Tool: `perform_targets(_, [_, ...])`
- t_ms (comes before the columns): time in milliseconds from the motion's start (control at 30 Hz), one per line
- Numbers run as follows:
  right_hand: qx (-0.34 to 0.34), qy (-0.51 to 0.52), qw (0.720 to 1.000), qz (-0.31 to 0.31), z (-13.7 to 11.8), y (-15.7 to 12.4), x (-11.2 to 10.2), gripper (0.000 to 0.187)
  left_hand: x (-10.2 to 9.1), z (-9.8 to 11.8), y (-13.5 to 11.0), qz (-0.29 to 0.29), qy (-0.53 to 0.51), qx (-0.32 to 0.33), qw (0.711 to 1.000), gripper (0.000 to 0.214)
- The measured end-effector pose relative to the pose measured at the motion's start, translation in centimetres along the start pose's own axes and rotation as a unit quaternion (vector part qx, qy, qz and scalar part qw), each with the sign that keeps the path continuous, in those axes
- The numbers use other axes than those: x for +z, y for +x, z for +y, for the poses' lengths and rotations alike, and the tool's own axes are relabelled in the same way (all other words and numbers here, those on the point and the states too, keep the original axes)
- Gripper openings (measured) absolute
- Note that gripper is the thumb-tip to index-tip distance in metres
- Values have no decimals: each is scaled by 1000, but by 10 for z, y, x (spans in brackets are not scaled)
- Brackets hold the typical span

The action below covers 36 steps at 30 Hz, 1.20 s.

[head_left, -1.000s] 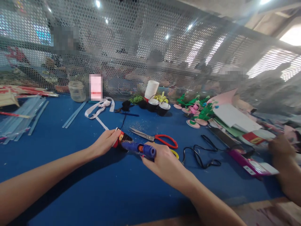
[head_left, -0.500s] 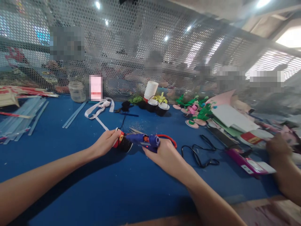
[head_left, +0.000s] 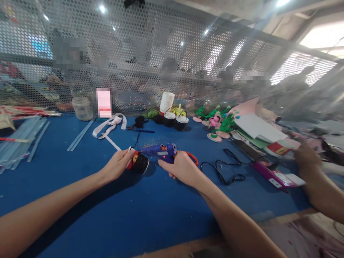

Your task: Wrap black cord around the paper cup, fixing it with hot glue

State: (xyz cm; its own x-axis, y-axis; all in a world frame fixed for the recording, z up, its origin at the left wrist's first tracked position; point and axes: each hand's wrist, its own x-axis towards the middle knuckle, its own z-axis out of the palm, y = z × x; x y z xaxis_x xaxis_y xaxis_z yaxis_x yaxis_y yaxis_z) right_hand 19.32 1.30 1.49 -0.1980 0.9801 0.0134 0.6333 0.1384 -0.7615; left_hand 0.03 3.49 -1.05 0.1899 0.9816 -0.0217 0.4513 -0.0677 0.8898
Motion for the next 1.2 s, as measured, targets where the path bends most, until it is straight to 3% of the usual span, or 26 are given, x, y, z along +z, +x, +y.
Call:
perform_targets(100, [-1, 85, 996, -14, 8, 10, -5, 16, 0, -1, 0, -2, 0, -1, 1000, 35])
perform_targets(200, [-13, 108, 992, 62, 22, 27, -12, 21, 0, -1, 0, 2, 0, 7, 1000, 36])
perform_targets(267, [7, 40, 990, 133, 33, 41, -18, 25, 0, 0, 0, 3, 0, 15, 1000, 36])
perform_targets(333, [34, -6, 987, 157, 42, 54, -23, 28, 0, 1, -1, 3, 3, 21, 1000, 36])
perform_targets(600, [116, -133, 975, 135, 63, 90, -27, 34, 0, -2, 0, -18, -1, 55, 998, 38])
perform_targets(800, [85, -169, 971, 144, 36, 85, -18, 25, -1, 1, -3, -21, 34, 68, 997, 37])
perform_targets(900, [12, -137, 988, 70, 8, 74, -3, 39, 0, 3, -5, -22, 59, 66, 996, 36])
perform_targets(1000, [-43, -81, 996, -21, -16, 65, 19, 46, 1, 5, -9, -27, 91, 91, 991, 34])
perform_targets(1067, [-74, 15, 995, -72, -25, 63, 32, 46, 2, 6, -11, -33, 118, 114, 986, 33])
perform_targets(1200, [-99, 168, 981, -16, -28, 65, 42, 26, 2, 7, -11, -47, 129, 129, 982, 33])
